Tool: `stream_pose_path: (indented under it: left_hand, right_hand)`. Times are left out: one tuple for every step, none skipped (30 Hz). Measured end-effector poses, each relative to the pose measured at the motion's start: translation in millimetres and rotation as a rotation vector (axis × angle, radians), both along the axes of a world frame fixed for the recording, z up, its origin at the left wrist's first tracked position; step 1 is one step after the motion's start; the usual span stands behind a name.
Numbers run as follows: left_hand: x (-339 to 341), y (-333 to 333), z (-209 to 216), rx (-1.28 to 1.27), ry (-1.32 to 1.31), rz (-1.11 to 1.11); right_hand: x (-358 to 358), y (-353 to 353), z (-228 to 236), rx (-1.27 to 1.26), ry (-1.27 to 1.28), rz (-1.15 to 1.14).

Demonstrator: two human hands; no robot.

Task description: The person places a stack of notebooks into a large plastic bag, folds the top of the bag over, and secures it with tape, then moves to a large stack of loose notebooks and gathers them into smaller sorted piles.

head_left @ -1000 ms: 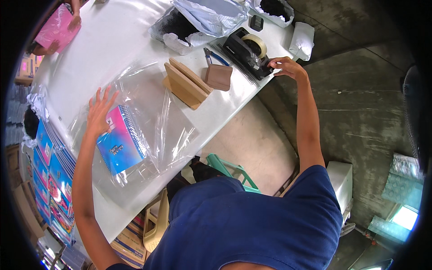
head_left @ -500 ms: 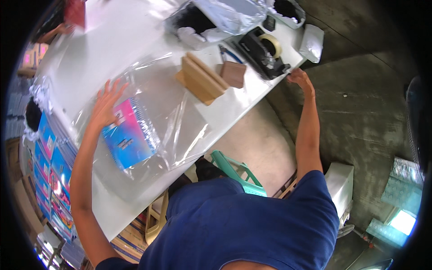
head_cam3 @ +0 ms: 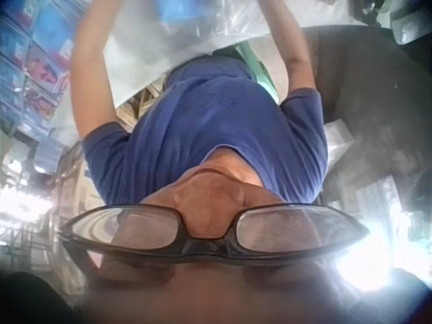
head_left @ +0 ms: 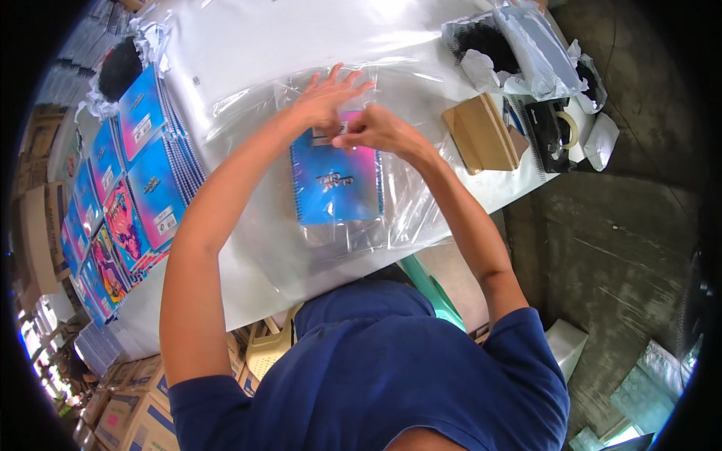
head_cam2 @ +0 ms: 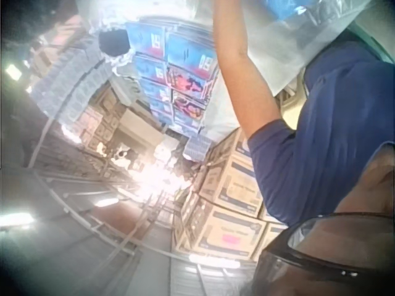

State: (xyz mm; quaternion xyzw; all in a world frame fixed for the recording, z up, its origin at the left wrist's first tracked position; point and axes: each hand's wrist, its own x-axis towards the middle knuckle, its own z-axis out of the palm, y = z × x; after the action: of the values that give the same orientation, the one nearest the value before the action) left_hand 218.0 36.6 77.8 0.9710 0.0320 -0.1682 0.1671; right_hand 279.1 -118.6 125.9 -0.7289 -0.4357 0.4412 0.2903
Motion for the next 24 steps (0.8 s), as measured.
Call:
stream_pose_path:
  left_hand:
    - [0.9, 2.8, -2.3, -0.012, -0.002, -0.005]
    - [1.6, 5.2, -5.4, -0.025, -0.003, -0.011]
    - [2.0, 8.2, -8.0, -0.036, 0.003, -0.012]
    - [1.8, 11.5, -12.2, -0.046, 0.012, -0.009]
    - [1.7, 14.2, -16.3, -0.056, 0.020, -0.006]
    - [1.7, 15.8, -20.3, -0.067, 0.016, -0.004]
    - [2.8, 16.5, -22.9, -0.075, 0.011, -0.007]
    - [3.6, 18.0, -25.2, -0.084, 0.006, -0.009]
    - [3.7, 20.3, -27.3, -0.085, 0.018, -0.019]
    - [3.7, 21.3, -26.7, -0.086, 0.031, -0.034]
    - [3.7, 21.6, -26.2, -0.087, 0.044, -0.048]
    - [3.8, 20.8, -25.9, -0.089, 0.038, -0.043]
    - [2.3, 19.5, -26.7, -0.090, 0.036, -0.036]
    - [0.5, 18.3, -27.6, -0.092, 0.033, -0.029]
    - [-0.9, 18.6, -28.3, -0.106, 0.029, -0.031]
    - [-1.7, 18.5, -25.3, -0.121, 0.026, -0.035]
    - [-2.6, 17.8, -24.0, -0.136, 0.023, -0.039]
    - [-2.6, 16.7, -26.7, -0.114, 0.012, -0.053]
    - [-2.4, 16.4, -27.7, -0.091, 0.001, -0.067]
    - [-2.5, 15.9, -28.7, -0.067, -0.009, -0.082]
    - [-0.3, 15.9, -29.1, -0.026, -0.002, -0.079]
    - [1.1, 12.9, -19.5, 0.010, 0.012, -0.079]
    - [-1.6, 10.2, -13.4, 0.043, 0.027, -0.078]
    - [-5.8, 8.6, -10.0, 0.063, -0.017, -0.067]
  right_hand:
    - [-3.4, 13.1, -12.1, 0.024, -0.004, 0.005]
    - [-6.9, 22.3, -24.1, 0.047, -0.008, 0.008]
    - [-8.4, 27.2, -34.4, 0.070, -0.011, 0.011]
    - [-10.9, 30.8, -34.6, 0.047, -0.050, 0.000]
    - [-12.9, 32.9, -34.4, 0.025, -0.089, -0.011]
    - [-14.8, 34.5, -33.5, 0.003, -0.129, -0.022]
    - [-16.8, 35.5, -29.9, -0.043, -0.136, -0.026]
    - [-19.6, 35.9, -24.2, -0.089, -0.142, -0.029]
    - [-22.1, 36.2, -20.8, -0.135, -0.148, -0.032]
    - [-24.6, 35.0, -21.5, -0.165, -0.188, -0.040]
    - [-27.0, 33.4, -24.3, -0.195, -0.228, -0.047]
    - [-27.9, 32.5, -27.9, -0.225, -0.268, -0.053]
    - [-26.3, 30.4, -33.6, -0.264, -0.280, -0.046]
    - [-22.4, 27.1, -38.7, -0.303, -0.291, -0.039]
    - [-20.4, 25.2, -43.2, -0.343, -0.303, -0.031]
    - [-21.4, 25.6, -40.9, -0.350, -0.315, -0.023]
    - [-22.5, 26.3, -35.9, -0.357, -0.326, -0.014]
    - [-23.7, 26.4, -33.4, -0.364, -0.337, -0.005]
    - [-25.6, 26.8, -34.2, -0.327, -0.374, 0.015]
    - [-27.3, 27.5, -35.7, -0.289, -0.410, 0.036]
    - [-28.3, 27.7, -37.1, -0.251, -0.446, 0.057]
    - [-27.7, 25.1, -35.2, -0.291, -0.548, 0.127]
    - [-25.3, 22.2, -31.0, -0.333, -0.648, 0.203]
    - [-23.0, 17.9, -30.1, -0.372, -0.748, 0.281]
